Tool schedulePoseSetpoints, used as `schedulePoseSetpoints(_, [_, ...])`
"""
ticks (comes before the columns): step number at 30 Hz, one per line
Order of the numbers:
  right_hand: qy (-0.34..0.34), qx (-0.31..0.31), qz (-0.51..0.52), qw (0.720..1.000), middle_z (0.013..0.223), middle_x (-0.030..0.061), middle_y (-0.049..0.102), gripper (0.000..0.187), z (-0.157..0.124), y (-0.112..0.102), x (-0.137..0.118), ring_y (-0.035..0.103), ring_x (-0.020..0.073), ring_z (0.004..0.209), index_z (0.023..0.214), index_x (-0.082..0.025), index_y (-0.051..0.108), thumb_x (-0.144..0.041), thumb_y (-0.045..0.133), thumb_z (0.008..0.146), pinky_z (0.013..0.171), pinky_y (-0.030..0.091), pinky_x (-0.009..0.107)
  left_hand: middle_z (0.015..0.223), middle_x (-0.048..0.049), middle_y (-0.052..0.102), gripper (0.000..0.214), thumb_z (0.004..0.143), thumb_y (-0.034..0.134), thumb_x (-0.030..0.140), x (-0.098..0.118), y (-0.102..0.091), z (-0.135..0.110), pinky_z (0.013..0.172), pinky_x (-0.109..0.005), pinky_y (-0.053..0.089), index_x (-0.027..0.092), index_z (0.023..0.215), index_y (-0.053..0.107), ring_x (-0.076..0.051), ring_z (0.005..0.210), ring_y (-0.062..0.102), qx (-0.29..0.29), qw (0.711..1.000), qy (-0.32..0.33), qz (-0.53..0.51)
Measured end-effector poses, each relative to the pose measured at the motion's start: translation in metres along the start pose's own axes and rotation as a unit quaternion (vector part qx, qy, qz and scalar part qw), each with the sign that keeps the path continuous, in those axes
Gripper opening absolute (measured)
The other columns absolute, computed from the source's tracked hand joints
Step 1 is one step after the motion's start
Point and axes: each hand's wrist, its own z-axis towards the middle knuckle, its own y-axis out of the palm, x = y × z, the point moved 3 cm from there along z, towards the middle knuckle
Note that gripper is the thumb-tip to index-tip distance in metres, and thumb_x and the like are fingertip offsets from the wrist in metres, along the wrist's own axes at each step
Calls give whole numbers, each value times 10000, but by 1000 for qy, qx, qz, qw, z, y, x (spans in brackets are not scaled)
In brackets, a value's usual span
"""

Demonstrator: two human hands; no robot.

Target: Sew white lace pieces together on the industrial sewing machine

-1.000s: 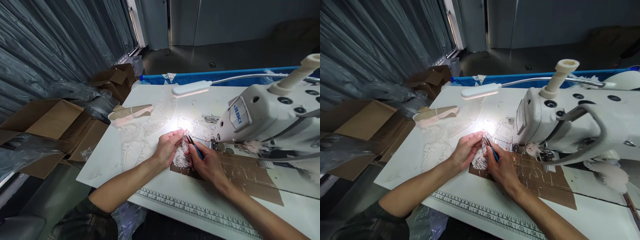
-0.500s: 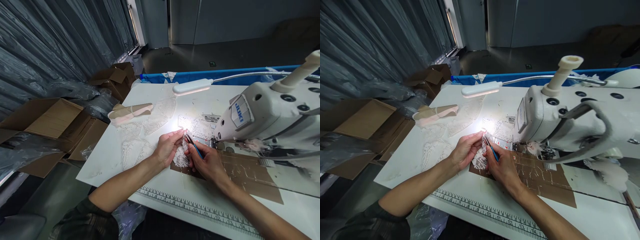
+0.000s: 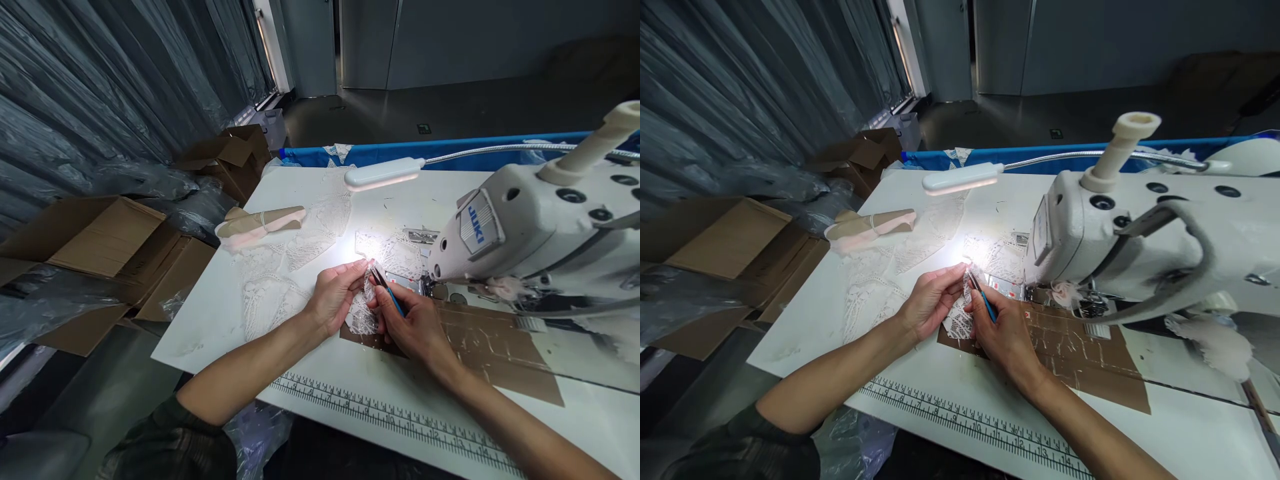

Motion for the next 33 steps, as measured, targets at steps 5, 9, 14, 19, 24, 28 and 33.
schedulePoseSetpoints(5, [0, 1, -11, 1000, 458, -37, 542, 368, -1, 0, 0, 489, 118, 350, 798, -190, 615, -520, 485, 895, 384, 404, 237, 740, -57, 644, 223, 797, 701, 304, 0, -1, 0, 732, -272, 464, 94, 740, 655, -124, 708, 597, 5, 1000, 1, 1])
schedulePoseSetpoints(9, [-11, 9, -24, 1000, 483, -37, 527, 362, -1, -3, -4, 472, 115, 378, 786, -191, 613, -511, 483, 892, 399, 388, 243, 779, -73, 668, 237, 782, 713, 320, -1, -1, 0, 779, -270, 473, 89, 785, 664, -132, 758, 617, 19, 1000, 7, 2])
schedulePoseSetpoints(14, [-91, 97, -73, 988, 653, -14, 591, 282, 2, -19, -11, 515, 126, 545, 988, -198, 642, -433, 548, 863, 513, 440, 247, 850, -85, 684, 470, 705, 782, 234, 2, -7, 1, 759, -296, 499, 99, 1120, 604, -163, 798, 641, 48, 989, 69, 126])
schedulePoseSetpoints(19, [-160, 118, -59, 978, 737, 12, 632, 314, 0, -29, -19, 563, 142, 631, 1099, -208, 642, -405, 510, 893, 599, 477, 274, 793, -49, 642, 514, 742, 710, 154, 30, 11, -23, 630, -239, 478, 150, 1238, 574, -123, 683, 606, -213, 931, 50, 293])
schedulePoseSetpoints(24, [-127, -34, 75, 988, 923, 52, 660, 386, -4, -19, -30, 608, 155, 776, 1178, -220, 616, -461, 446, 928, 720, 511, 318, 768, -63, 686, 517, 677, 753, 124, 60, 23, -50, 634, -257, 481, 177, 1176, 630, -169, 683, 648, -276, 874, 1, 401])
schedulePoseSetpoints(28, [-44, -228, 128, 964, 615, -4, 551, 442, -12, -8, -27, 486, 109, 537, 882, -175, 664, -546, 426, 916, 520, 433, 247, 758, -65, 709, 441, 690, 762, 161, 66, 20, -55, 707, -278, 475, 181, 1116, 651, -201, 760, 668, -210, 840, 90, 491])
schedulePoseSetpoints(33, [-22, -251, 116, 961, 555, -72, 391, 397, -23, -15, -11, 331, 70, 472, 715, -184, 555, -562, 570, 833, 431, 287, 207, 820, -70, 712, 396, 761, 708, 203, 56, 12, -55, 773, -290, 466, 180, 1145, 617, -190, 793, 657, -174, 866, 128, 450])
